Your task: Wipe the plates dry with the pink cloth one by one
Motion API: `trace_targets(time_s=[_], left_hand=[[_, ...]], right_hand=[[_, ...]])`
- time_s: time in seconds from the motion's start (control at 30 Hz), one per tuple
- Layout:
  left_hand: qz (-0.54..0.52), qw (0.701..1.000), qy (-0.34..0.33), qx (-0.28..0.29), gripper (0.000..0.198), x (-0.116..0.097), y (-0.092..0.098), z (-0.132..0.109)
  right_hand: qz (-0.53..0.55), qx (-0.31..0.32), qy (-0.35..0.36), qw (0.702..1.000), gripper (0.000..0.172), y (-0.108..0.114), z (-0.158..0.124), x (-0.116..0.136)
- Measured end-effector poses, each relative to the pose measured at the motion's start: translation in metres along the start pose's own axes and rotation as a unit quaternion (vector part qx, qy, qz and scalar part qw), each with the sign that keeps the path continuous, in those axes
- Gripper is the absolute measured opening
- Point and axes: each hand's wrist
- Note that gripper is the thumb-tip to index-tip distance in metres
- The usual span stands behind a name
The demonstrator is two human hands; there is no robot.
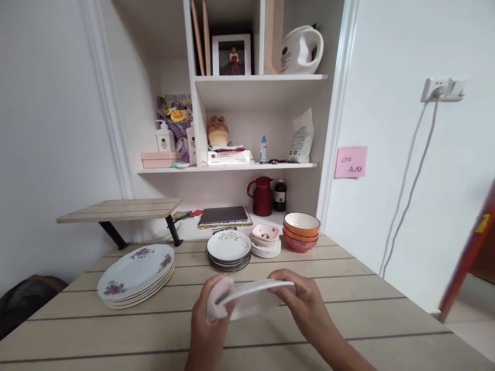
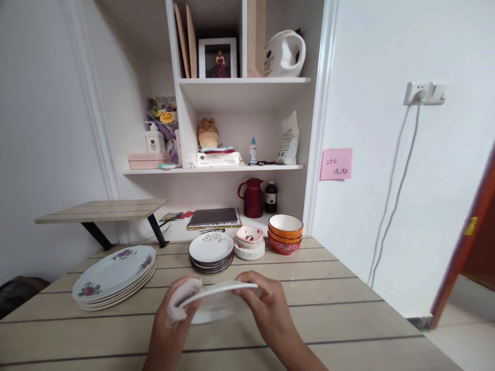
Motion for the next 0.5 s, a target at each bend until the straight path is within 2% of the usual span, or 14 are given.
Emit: trace_targets(time_s=[0.1,0.23,0.33,0.43,0.5], left_hand=[[-0.068,0.988,0.135,-0.031,0.039,-0.013,-0.004,0.005],[-0.146,0.954,0.255,-0.051,0.052,-0.014,-0.016,-0.001],[-0.165,0.932,0.324,-0.004,0.053,0.0,-0.028,-0.016],[-0.157,0.914,0.366,0.072,0.059,0.015,-0.04,-0.031],[-0.136,0.913,0.362,0.128,0.056,0.019,-0.046,-0.037]], right_hand=[[0.157,-0.062,-0.12,0.978,0.027,-0.013,-0.001,0.001],[0.339,-0.103,-0.234,0.905,0.05,-0.028,-0.003,0.001],[0.41,-0.128,-0.264,0.864,0.054,-0.03,-0.003,-0.002],[0.434,-0.14,-0.273,0.847,0.058,-0.026,0.0,-0.007],[0.443,-0.16,-0.276,0.838,0.061,-0.023,0.003,-0.01]])
Point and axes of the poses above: each hand's wrist, its own z-axis towards the middle knuckle, its own y-axis out of the back of the hand, x = y × z, and after that the axes turned 1 degree about -y, right-handed
